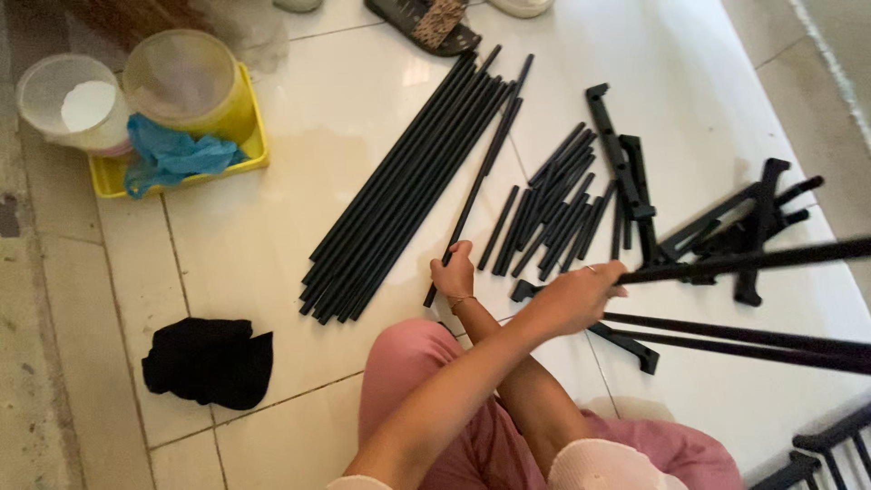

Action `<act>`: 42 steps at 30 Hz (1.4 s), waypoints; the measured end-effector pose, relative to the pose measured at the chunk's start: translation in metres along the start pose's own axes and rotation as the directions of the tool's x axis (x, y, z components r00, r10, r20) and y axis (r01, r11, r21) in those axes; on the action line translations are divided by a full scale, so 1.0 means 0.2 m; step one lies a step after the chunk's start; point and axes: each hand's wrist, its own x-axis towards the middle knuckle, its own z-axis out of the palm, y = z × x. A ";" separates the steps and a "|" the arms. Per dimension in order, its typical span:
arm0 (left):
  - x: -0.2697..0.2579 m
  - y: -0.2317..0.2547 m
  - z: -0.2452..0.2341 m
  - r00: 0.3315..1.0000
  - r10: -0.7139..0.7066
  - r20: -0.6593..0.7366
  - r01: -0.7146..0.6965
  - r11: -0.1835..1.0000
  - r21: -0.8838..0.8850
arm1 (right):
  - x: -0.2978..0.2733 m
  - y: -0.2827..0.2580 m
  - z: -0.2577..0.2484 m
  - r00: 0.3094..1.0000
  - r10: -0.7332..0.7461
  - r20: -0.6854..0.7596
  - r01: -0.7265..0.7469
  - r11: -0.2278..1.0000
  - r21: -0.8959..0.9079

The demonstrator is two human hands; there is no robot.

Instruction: The person assembles a black metal frame by inserting vertical rods into a base and attaching horizontal crossbars. They repeat this process to build multiple identical frame sections on the floor.

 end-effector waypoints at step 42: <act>0.05 -0.07 0.14 0.969 -0.127 -0.213 0.153 0.983 0.106 | -1.77 2.19 -2.52 0.408 -0.265 -0.873 -0.453 0.772 -0.446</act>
